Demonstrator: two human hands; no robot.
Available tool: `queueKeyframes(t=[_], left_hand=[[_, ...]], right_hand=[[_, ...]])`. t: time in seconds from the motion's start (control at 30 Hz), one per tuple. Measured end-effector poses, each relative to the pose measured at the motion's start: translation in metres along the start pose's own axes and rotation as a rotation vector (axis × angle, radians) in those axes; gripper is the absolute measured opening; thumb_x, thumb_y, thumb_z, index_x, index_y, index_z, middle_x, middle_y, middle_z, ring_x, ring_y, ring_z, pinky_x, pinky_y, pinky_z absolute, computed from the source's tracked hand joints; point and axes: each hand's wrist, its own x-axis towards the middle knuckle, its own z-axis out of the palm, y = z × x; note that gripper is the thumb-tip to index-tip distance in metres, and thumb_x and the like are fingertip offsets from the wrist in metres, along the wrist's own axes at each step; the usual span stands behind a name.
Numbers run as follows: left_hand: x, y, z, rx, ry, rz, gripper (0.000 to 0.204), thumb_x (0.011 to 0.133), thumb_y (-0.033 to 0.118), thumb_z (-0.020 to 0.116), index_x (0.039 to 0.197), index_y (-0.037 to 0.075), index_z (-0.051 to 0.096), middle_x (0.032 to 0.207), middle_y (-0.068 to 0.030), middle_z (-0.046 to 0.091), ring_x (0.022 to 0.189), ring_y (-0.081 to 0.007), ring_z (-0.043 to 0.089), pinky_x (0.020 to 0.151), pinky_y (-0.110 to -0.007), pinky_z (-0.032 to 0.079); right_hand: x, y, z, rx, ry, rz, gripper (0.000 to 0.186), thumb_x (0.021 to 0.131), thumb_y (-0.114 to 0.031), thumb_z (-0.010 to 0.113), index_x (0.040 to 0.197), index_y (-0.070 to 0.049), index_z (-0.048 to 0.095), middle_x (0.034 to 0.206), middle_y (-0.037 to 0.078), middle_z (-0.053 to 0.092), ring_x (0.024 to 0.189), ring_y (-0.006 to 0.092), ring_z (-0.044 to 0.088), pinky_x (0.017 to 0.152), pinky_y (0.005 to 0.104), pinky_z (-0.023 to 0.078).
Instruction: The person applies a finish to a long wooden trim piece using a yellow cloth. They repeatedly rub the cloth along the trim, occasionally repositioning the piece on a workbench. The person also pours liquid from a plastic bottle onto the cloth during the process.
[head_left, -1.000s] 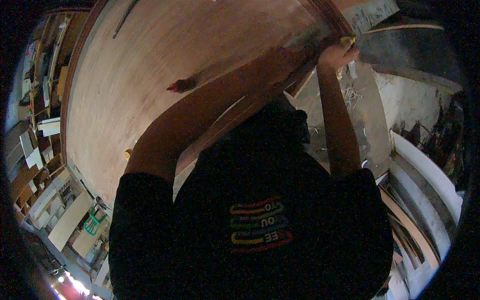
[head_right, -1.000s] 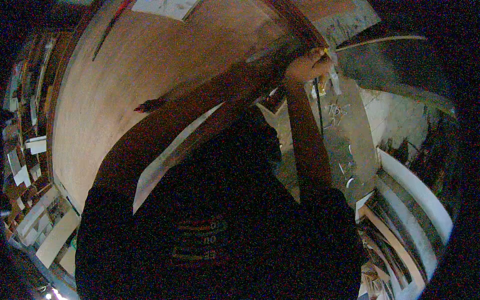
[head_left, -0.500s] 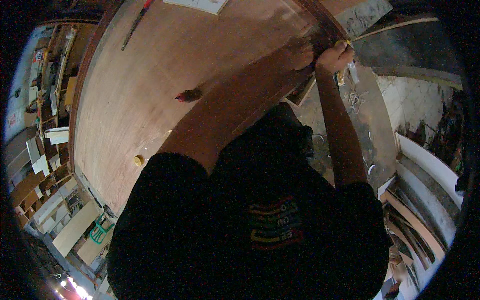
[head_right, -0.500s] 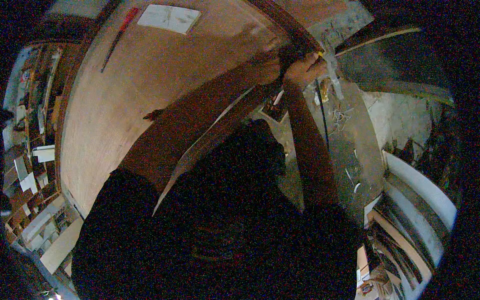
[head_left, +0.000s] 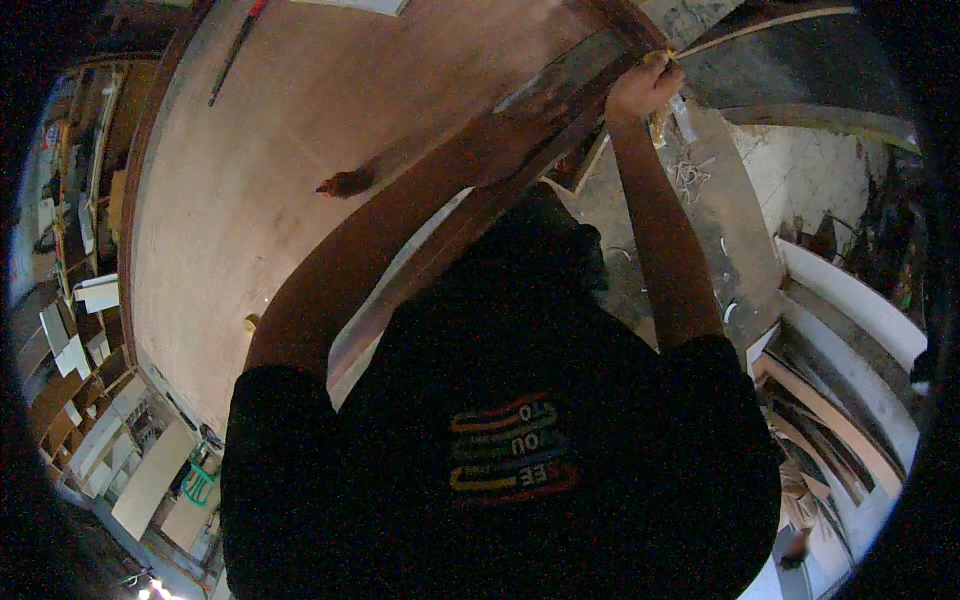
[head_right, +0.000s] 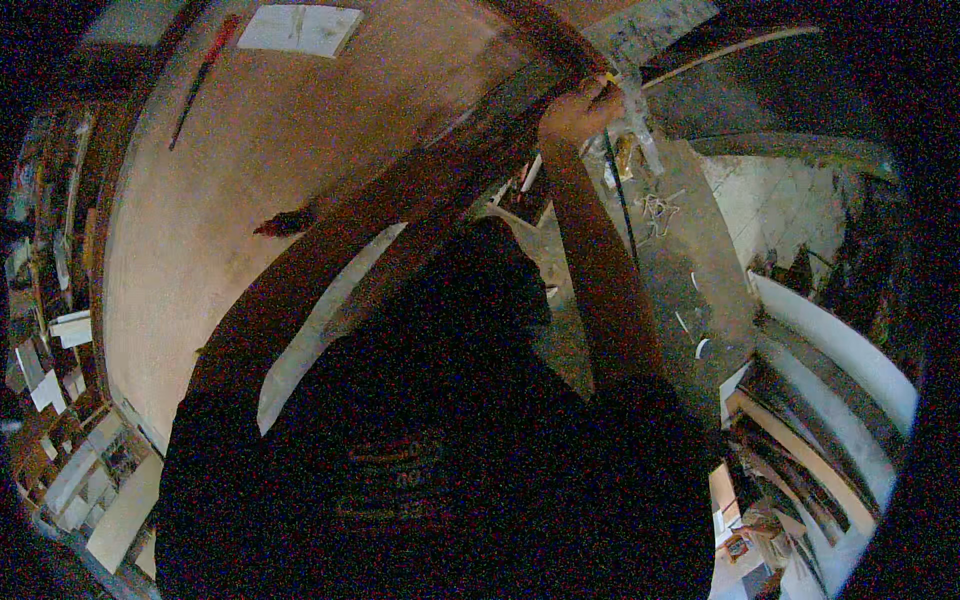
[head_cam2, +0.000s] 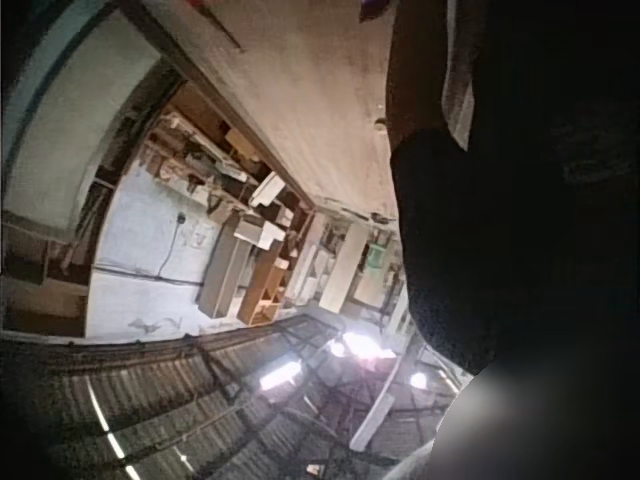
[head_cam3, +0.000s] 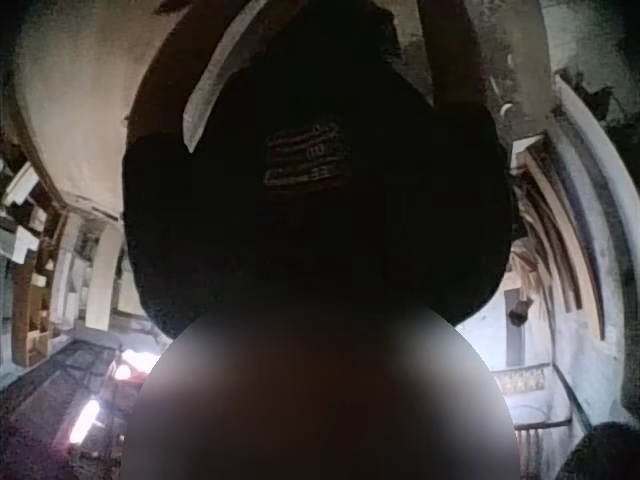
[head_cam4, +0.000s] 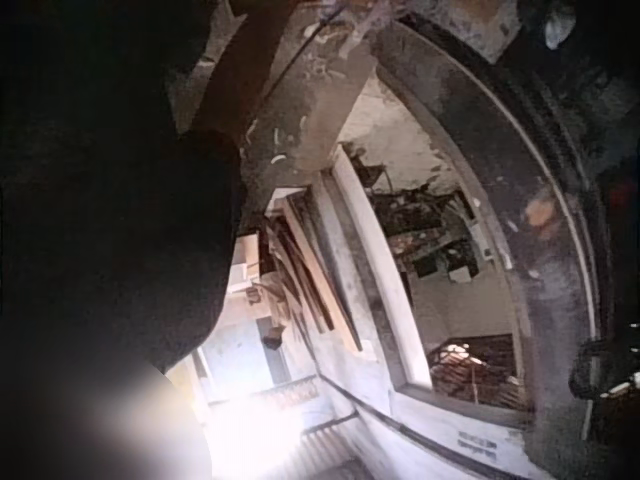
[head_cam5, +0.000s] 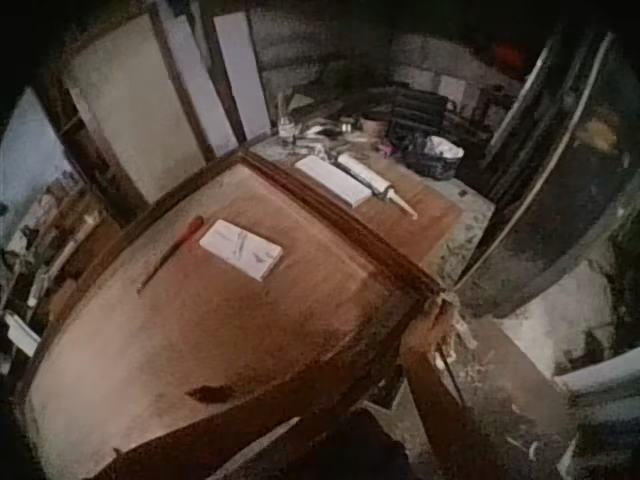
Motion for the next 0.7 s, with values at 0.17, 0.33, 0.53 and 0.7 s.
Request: queueKeyframes(t=[0.17,0.33,0.53,0.7], left_hand=[[-0.068,0.004,-0.016,-0.067,-0.024,0.020,0.054,0.106,0.024,0.040,0.160,0.023,0.038,0.170,-0.0066,0.029,0.157,-0.0272,0.027,0.123,-0.068,0.006],[-0.126,0.021,-0.026,-0.230,-0.078,-0.143,0.055,0.105,0.026,0.048,0.159,0.029,0.040,0.169,-0.0033,0.032,0.156,-0.0306,0.027,0.121,-0.071,0.009],[-0.120,0.033,-0.032,-0.486,0.144,-0.383,0.064,0.099,0.030,0.062,0.159,0.032,0.040,0.168,-0.0090,0.030,0.150,-0.0402,0.030,0.120,-0.068,0.018],[-0.099,0.024,-0.037,-0.401,0.115,-0.371,0.069,0.096,0.036,0.067,0.160,0.032,0.039,0.171,-0.0122,0.020,0.150,-0.0424,0.028,0.119,-0.067,0.021]], right_hand=[[0.011,0.018,-0.009,-0.096,-0.021,0.160,0.031,0.105,-0.030,0.053,0.103,0.001,0.053,0.098,0.011,0.054,0.087,0.0236,0.053,0.076,0.0385,0.045],[0.013,0.028,-0.014,-0.043,-0.067,0.071,0.042,0.106,-0.035,0.054,0.115,0.005,0.055,0.104,0.022,0.061,0.094,0.0365,0.057,0.089,0.0484,0.046],[0.015,0.021,-0.015,0.055,-0.059,0.099,0.040,0.104,-0.036,0.061,0.117,0.000,0.054,0.107,0.015,0.059,0.094,0.0278,0.055,0.088,0.0430,0.048],[0.013,0.011,-0.019,-0.225,-0.085,0.137,0.038,0.105,-0.035,0.059,0.120,-0.001,0.053,0.116,0.016,0.060,0.100,0.0261,0.057,0.092,0.0419,0.049]])
